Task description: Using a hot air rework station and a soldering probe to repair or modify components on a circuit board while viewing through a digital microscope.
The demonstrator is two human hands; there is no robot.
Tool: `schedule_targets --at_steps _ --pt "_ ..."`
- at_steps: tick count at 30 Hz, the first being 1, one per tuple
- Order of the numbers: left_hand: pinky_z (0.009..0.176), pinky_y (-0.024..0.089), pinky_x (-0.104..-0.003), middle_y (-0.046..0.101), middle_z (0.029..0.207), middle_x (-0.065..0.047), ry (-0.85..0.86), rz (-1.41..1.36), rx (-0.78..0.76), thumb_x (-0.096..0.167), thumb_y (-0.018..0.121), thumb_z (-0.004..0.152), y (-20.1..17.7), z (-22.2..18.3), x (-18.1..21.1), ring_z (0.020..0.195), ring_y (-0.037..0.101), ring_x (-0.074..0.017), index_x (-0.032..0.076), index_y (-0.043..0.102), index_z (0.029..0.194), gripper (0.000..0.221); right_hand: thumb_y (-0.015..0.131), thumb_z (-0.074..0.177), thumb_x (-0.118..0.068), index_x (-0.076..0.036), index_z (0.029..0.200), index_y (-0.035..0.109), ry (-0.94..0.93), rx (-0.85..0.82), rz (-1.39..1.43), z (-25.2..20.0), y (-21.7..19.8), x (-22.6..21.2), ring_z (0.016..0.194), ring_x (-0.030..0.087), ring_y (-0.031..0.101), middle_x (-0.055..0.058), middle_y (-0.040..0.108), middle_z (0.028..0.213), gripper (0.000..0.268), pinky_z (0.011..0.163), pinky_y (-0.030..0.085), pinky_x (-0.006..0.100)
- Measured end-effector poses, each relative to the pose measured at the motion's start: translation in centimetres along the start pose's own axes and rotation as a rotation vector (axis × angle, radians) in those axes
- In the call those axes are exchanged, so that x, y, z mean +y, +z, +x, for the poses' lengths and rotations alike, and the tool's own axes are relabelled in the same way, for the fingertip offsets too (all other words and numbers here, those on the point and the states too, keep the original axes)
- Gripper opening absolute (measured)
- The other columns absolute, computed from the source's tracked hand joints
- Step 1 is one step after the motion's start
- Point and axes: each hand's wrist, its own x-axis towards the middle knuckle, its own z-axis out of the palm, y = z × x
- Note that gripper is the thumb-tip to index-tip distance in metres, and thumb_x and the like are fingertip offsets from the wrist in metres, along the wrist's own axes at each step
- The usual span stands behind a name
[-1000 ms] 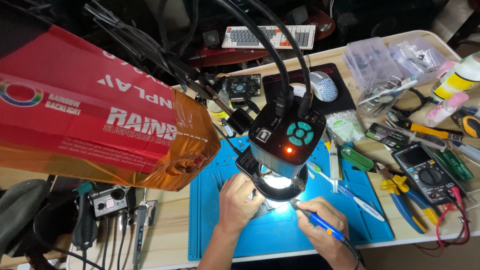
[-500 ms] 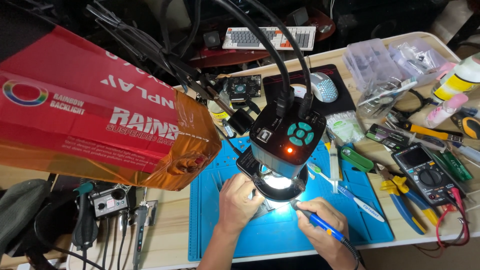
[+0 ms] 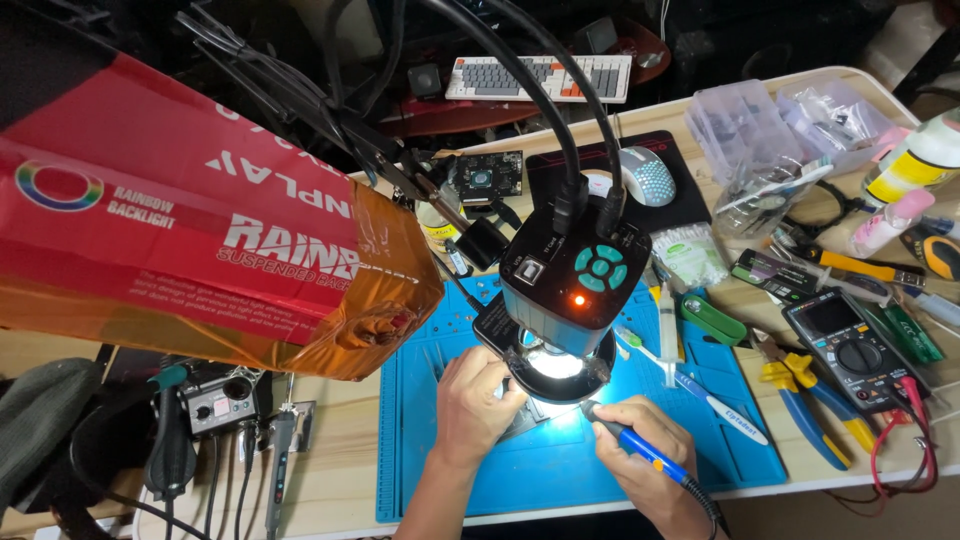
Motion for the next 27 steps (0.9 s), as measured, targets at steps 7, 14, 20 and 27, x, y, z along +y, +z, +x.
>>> schedule_targets --at_steps 7,14,20,27 --pt "0.06 0.044 -0.034 0.058 0.08 0.001 -0.005 -0.001 -0.004 -0.01 0.067 0.07 0.0 -0.02 0.0 0.072 0.055 -0.0175 0.008 0.063 0.07 0.018 0.081 0.089 -0.01 -0.011 0.107 0.08 0.012 -0.013 -0.009 0.01 -0.11 -0.05 0.08 0.017 0.08 0.007 0.081 0.096 0.018 0.067 0.066 0.025" --pt "0.062 0.046 -0.034 0.059 0.08 0.001 -0.005 0.006 -0.001 -0.008 0.068 0.069 0.08 -0.18 -0.22 0.072 0.056 -0.0175 0.009 0.065 0.071 0.017 0.081 0.089 -0.011 -0.011 0.107 0.08 -0.004 -0.002 -0.005 -0.12 0.02 0.19 0.079 0.017 0.08 0.007 0.081 0.096 0.018 0.065 0.066 0.024" --pt "0.062 0.045 -0.034 0.059 0.08 0.001 -0.009 0.003 -0.007 -0.008 0.068 0.068 0.01 -0.15 -0.24 0.073 0.057 -0.0175 0.008 0.065 0.071 0.017 0.081 0.088 -0.01 -0.011 0.105 0.08 0.0 0.001 -0.01 -0.12 0.0 0.18 0.081 0.018 0.081 0.007 0.083 0.098 0.017 0.068 0.067 0.026" --pt "0.061 0.045 -0.034 0.057 0.08 0.001 -0.012 0.0 -0.003 -0.009 0.067 0.068 0.05 -0.18 -0.25 0.072 0.056 -0.0173 0.009 0.064 0.071 0.018 0.081 0.089 -0.01 -0.011 0.106 0.08 0.017 -0.015 -0.01 0.08 -0.18 -0.24 0.08 0.017 0.08 0.007 0.082 0.096 0.017 0.067 0.066 0.025"
